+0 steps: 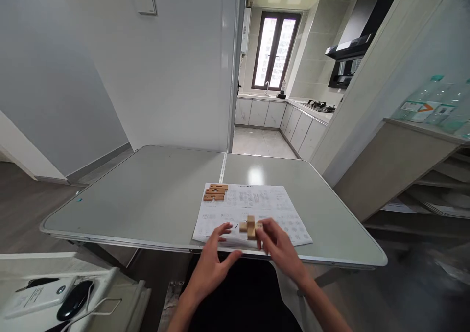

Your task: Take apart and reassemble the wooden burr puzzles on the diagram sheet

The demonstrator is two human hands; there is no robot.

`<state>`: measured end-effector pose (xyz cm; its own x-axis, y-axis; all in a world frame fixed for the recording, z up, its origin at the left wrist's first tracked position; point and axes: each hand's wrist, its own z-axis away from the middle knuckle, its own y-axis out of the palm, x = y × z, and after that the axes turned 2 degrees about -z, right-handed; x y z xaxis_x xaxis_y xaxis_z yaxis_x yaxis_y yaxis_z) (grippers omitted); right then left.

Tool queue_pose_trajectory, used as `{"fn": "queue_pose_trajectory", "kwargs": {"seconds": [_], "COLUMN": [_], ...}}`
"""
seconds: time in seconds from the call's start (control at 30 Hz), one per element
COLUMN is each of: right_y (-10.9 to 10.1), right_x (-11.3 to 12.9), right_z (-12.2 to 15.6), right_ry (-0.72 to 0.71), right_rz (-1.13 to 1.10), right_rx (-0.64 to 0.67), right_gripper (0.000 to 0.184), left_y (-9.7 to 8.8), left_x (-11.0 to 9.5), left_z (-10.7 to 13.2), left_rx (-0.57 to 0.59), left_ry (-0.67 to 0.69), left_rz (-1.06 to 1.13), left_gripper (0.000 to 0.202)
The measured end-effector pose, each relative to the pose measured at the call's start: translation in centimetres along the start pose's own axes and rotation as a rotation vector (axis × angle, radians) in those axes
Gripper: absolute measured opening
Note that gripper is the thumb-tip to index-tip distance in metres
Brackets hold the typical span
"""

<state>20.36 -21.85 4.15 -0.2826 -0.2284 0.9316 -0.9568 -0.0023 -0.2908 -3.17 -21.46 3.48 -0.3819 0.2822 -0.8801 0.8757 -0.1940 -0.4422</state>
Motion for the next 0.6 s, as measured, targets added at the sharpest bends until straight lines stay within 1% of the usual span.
{"fn": "queue_pose_trajectory", "kwargs": {"seconds": [0.03, 0.07, 0.1, 0.17, 0.27, 0.37, 0.47, 0.6], "right_y": [1.2, 2.2, 3.1, 4.1, 4.4, 4.5, 4.7, 4.7], "right_x": [1.0, 1.9, 2.7, 4.0, 5.3, 6.1, 6.6, 6.8], "right_z": [1.5, 2.8, 3.8, 5.3, 6.1, 6.5, 6.7, 6.4], "right_ry": [0.001, 0.024, 0.048, 0.104, 0.138, 0.164, 0.158, 0.066], "right_rz": [-0.11, -0.184, -0.248, -0.354, -0.437, -0.496, -0.511, -0.432], "right_rx": [0.031, 0.057, 0.05, 0.037, 0.037, 0.057, 0.031, 0.01], "right_gripper": [0.035, 0.034, 0.034, 0.036, 0.037, 0.04, 0.041, 0.034], "left_y": [0.5, 0.9, 1.1, 1.3, 1.1, 0.8, 0.6, 0.2], "left_x": [-0.8, -1.4, -2.0, -2.8, -3.4, -3.8, -4.5, -5.0], "left_z": [0.5, 0.9, 1.3, 2.1, 3.0, 3.6, 3.8, 3.4], "left_rx": [0.066, 0.112, 0.154, 0.166, 0.159, 0.178, 0.133, 0.116], "left_ry": [0.003, -0.008, -0.027, -0.076, -0.098, -0.051, -0.04, -0.021], "left_rz": [0.078, 0.141, 0.203, 0.296, 0.428, 0.521, 0.483, 0.424], "left_gripper": [0.068, 0.071, 0.072, 0.07, 0.069, 0.066, 0.062, 0.055]}}
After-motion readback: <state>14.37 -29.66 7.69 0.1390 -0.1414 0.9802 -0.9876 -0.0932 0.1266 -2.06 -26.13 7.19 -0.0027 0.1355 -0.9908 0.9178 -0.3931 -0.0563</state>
